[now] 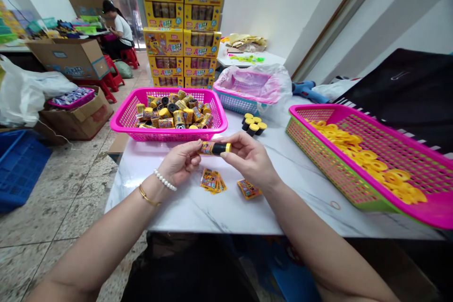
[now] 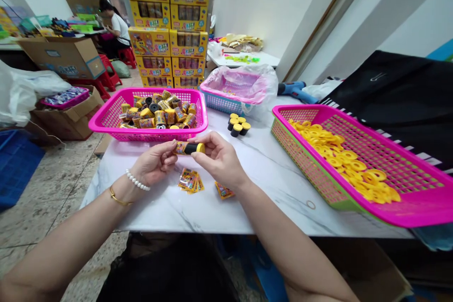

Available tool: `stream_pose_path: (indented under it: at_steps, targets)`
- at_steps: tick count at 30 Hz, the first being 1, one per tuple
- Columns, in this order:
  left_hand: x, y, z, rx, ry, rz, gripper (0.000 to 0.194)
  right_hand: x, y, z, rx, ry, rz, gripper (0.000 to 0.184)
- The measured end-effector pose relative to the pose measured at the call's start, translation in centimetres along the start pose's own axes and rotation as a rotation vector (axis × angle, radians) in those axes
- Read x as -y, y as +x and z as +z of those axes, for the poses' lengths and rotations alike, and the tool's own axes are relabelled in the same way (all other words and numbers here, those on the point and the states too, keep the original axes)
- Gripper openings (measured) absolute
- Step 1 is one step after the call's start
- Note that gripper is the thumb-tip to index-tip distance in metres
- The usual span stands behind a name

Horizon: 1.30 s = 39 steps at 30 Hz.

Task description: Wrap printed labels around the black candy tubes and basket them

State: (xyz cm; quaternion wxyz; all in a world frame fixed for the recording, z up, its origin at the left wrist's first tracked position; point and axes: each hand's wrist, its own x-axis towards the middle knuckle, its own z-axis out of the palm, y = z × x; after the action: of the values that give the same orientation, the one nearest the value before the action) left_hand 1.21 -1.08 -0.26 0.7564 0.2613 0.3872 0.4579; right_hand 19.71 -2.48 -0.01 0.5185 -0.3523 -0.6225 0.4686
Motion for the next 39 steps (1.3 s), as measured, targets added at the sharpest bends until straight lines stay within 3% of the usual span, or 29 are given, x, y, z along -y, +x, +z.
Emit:
stream_pose_path:
  at_steps: [5, 7, 12, 16, 20, 23, 26, 29, 32, 34, 39]
  targets:
    - [-0.1, -0.5, -0.3, -0.087, 0.254, 0.365, 0.042, 0.1, 0.3, -0.6, -0.014, 0.01, -0.06, 0.041]
    - [-0.3, -0.7, -0.5, -0.043, 0.351, 0.418, 0.046, 0.1, 0.3, -0.8, 0.015, 0.025, -0.065, 0.041]
    - [-0.5, -0.6, -1.0, 0.298, 0.471, 0.211, 0.049, -0.1, 0.0, -0.7, 0.108, -0.198, -0.224, 0.028]
    - [-0.3, -0.2, -1.3, 0.293, 0.472, 0.23, 0.044, -0.3, 0.1, -0.7, 0.065, -0.438, -0.454, 0.021]
    - [-0.3, -0.1, -1.5, 0.287, 0.423, 0.15, 0.049, -0.5, 0.1, -1.0, 0.073, -0.482, -0.551, 0.02]
    - [-0.1, -0.2, -1.3, 0.282, 0.45, 0.258, 0.047, -0.8, -0.1, -0.6, -0.018, -0.433, -0.422, 0.021]
    - [0.1, -0.1, -1.2, 0.256, 0.523, 0.433, 0.045, -1.3, -0.1, -0.2, -0.038, -0.179, -0.061, 0.029]
    - [0.1, 0.1, -1.2, 0.306, 0.572, 0.338, 0.046, -1.4, 0.2, -0.6, 0.081, 0.015, 0.165, 0.041]
    - [0.1, 0.5, -1.4, 0.375, 0.57, 0.218, 0.051, -1.3, 0.7, -1.7, 0.208, 0.101, 0.214, 0.051]
    - [0.3, 0.6, -1.4, 0.387, 0.52, 0.18, 0.055, -1.3, 0.8, -2.1, 0.256, 0.135, 0.209, 0.045]
    - [0.7, 0.3, -1.1, 0.395, 0.286, 0.077, 0.062, -1.9, 0.5, -1.4, 0.167, 0.205, 0.087, 0.022]
